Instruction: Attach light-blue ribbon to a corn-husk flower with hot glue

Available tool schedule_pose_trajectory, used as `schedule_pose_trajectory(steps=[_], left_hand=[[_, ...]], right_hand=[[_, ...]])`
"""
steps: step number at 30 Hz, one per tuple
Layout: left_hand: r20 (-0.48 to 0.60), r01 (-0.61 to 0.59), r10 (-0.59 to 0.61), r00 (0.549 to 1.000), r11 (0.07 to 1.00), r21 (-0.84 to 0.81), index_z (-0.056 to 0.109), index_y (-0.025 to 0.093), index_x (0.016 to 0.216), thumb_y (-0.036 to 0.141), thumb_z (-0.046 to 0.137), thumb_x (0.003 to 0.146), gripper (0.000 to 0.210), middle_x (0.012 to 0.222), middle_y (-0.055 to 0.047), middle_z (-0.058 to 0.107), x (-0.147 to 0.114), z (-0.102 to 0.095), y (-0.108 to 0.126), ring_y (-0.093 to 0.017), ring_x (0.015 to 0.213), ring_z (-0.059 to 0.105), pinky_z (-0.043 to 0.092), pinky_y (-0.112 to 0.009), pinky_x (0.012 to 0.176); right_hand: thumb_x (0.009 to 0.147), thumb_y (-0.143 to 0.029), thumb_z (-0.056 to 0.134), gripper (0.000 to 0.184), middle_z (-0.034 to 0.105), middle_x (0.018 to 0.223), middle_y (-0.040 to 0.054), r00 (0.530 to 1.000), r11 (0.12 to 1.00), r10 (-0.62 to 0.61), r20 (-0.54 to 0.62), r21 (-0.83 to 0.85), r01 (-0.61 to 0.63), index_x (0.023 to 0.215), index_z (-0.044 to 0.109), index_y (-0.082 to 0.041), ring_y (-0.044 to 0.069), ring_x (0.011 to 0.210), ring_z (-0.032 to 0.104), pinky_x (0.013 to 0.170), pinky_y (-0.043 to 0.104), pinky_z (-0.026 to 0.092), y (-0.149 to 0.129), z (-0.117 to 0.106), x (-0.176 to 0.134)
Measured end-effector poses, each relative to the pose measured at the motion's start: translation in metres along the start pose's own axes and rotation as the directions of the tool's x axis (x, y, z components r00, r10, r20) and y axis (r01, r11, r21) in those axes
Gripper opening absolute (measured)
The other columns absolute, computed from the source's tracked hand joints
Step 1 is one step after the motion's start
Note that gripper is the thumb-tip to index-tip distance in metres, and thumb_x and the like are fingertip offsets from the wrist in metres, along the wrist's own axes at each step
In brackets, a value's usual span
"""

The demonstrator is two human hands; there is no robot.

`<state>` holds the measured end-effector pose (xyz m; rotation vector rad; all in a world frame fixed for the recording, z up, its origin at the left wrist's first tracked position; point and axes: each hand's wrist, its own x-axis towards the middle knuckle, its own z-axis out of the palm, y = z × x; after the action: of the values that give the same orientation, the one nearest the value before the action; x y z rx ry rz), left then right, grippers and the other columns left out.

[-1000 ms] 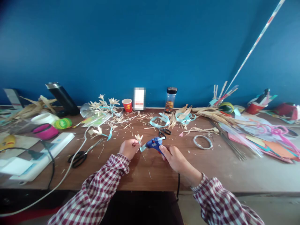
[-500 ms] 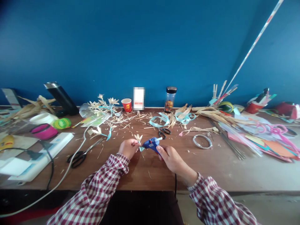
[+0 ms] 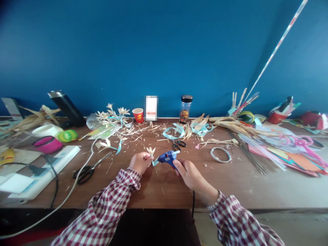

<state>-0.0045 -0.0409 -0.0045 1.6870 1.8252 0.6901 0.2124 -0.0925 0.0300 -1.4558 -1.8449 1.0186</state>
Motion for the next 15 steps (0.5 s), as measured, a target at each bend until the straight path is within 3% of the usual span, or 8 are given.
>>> schedule_pose_trajectory(steps=[15], left_hand=[[-0.013, 0.010, -0.010, 1.000, 1.000, 0.008, 0.059, 0.018, 0.058, 0.036, 0.054, 0.070, 0.022, 0.056, 0.001, 0.060, -0.0008, -0.0002, 0.0018, -0.013, 0.057, 0.054, 0.033, -0.023, 0.054]], right_hand=[[0.090, -0.054, 0.030, 0.050, 0.048, 0.050, -0.0018, 0.999, 0.998, 0.016, 0.048, 0.066, -0.019, 0.060, 0.048, -0.019, 0.012, 0.048, 0.042, 0.051, 0.025, 0.033, 0.0056, 0.0002, -0.0025]])
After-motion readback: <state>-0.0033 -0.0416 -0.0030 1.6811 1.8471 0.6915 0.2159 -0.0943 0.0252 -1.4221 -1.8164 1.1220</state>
